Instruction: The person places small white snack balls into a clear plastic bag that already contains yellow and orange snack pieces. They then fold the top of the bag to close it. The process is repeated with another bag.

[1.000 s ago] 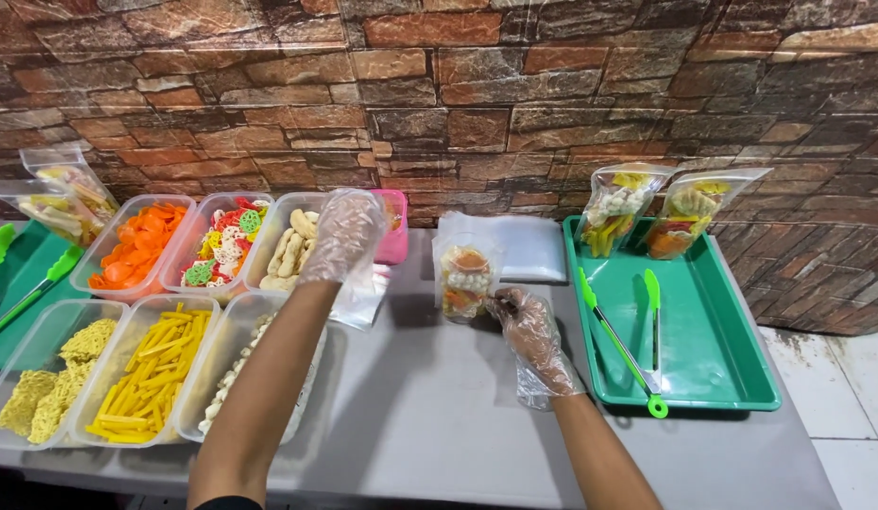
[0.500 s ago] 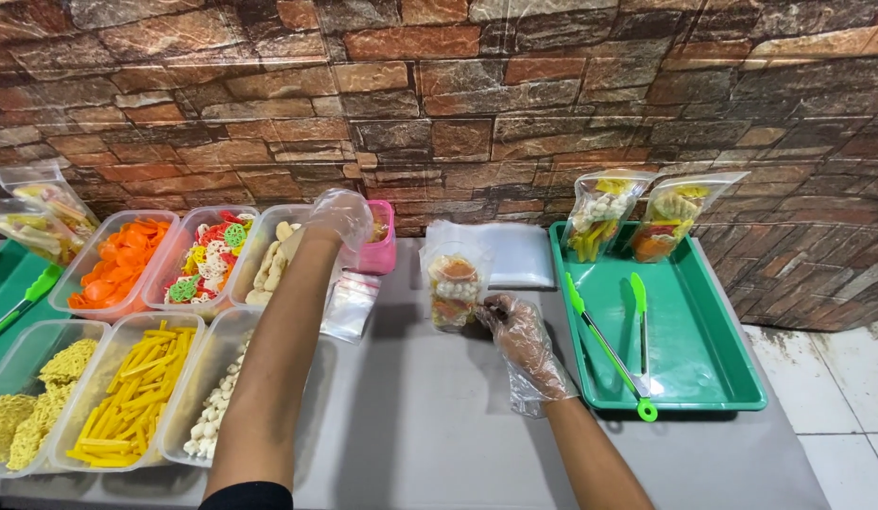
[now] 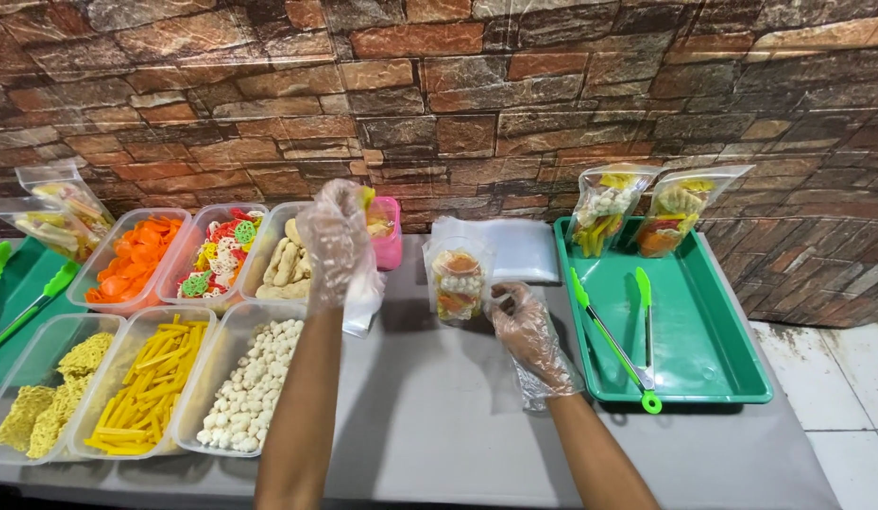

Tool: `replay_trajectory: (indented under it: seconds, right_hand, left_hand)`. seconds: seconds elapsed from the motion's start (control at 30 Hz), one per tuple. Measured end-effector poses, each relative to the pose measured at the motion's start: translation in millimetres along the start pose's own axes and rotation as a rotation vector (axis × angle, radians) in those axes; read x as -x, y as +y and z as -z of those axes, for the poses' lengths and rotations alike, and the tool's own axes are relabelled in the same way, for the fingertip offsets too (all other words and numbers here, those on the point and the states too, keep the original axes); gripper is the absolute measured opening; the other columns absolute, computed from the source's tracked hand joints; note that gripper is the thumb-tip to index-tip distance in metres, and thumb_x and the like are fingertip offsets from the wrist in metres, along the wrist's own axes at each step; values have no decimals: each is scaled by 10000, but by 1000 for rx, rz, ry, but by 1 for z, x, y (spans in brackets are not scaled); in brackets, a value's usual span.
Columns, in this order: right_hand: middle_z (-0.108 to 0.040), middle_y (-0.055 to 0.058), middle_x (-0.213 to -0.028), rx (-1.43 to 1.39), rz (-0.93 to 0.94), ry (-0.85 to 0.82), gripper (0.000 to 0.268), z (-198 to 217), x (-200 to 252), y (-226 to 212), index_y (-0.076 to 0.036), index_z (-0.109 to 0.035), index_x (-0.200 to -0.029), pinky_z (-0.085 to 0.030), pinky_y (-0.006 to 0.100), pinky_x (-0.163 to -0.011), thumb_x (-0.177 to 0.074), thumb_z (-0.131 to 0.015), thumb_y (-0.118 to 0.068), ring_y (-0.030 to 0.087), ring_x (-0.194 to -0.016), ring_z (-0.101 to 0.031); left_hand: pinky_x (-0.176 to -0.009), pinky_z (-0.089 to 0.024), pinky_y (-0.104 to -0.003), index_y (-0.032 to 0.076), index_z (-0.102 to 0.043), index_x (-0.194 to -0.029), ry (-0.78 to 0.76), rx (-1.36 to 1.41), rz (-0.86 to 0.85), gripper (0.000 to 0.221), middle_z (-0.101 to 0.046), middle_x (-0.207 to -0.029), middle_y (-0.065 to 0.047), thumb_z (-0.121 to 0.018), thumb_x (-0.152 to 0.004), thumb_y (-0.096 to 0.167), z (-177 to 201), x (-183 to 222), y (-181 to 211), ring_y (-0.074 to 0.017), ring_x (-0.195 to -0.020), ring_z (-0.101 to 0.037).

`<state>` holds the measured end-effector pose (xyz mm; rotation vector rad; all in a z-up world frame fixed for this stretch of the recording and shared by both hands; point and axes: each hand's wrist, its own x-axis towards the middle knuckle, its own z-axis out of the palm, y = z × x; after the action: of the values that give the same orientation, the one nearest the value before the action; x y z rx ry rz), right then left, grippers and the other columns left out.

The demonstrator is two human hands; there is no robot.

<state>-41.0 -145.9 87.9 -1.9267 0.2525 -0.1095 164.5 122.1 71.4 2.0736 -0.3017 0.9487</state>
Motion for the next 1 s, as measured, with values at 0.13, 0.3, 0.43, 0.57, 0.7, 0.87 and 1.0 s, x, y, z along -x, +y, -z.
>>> replay_trajectory:
  seconds: [0.13,0.3,0.43,0.57,0.7,0.87,1.0]
  right_hand:
    - [-627,38,-707,-113,549,397,88,0,10,25,-92,-638,-859,-526,261,-594,-799,-692,-57,165,-635,-607]
    - [-716,140,-820,4,766,296,154,-21,56,-1,-93,-679,-911,-602,383,-624,-788,-749,-154,333,-762,-731]
    - [-752,102,-1019,35,544,176,394,-41,64,-22,-143,-715,-1121,-623,386,-773,-780,-840,-294,303,-944,-742]
    - [-795,89,-959,28,204,-42,300,-49,60,-9,-189,-740,-1105,-623,406,-769,-849,-770,-344,310,-934,-765]
    - [-786,125,-911,-98,153,-139,193,-35,47,0,-133,-768,-1018,-621,380,-749,-869,-777,-256,279,-848,-767]
    - [-778,121,-856,-173,-12,-254,235,-18,72,-71,-72,-788,-1009,-606,321,-699,-786,-853,-110,189,-771,-721]
    - [-756,145,-850,-279,-71,-249,255,-12,80,-91,-16,-786,-1008,-577,332,-673,-767,-862,-55,176,-774,-653]
  left_hand:
    - [-611,-506,-301,212,-715,-852,146,41,67,140,-637,-685,38,-687,-947,311,42,49,90,-161,-657,-639]
    - [-791,-600,-329,176,-707,-945,-182,237,267,130,-697,-804,-53,-610,-891,109,61,117,120,-247,-826,-728]
    - [-775,-614,-361,186,-741,-927,-390,355,256,126,-734,-851,-51,-688,-831,124,51,160,102,-261,-865,-750]
    - [-763,-614,-345,226,-764,-883,-435,420,187,172,-753,-861,13,-702,-804,87,42,179,109,-216,-861,-760]
    - [-730,-628,-342,111,-777,-893,-394,643,366,151,-744,-845,-83,-745,-785,10,63,157,158,-205,-820,-768]
    - [-752,-626,-365,58,-753,-938,-393,680,532,99,-734,-866,-111,-724,-850,22,65,159,144,-194,-853,-738]
    - [-800,-616,-367,42,-733,-1084,-412,692,723,263,-742,-941,-130,-790,-874,191,64,157,162,-183,-881,-709]
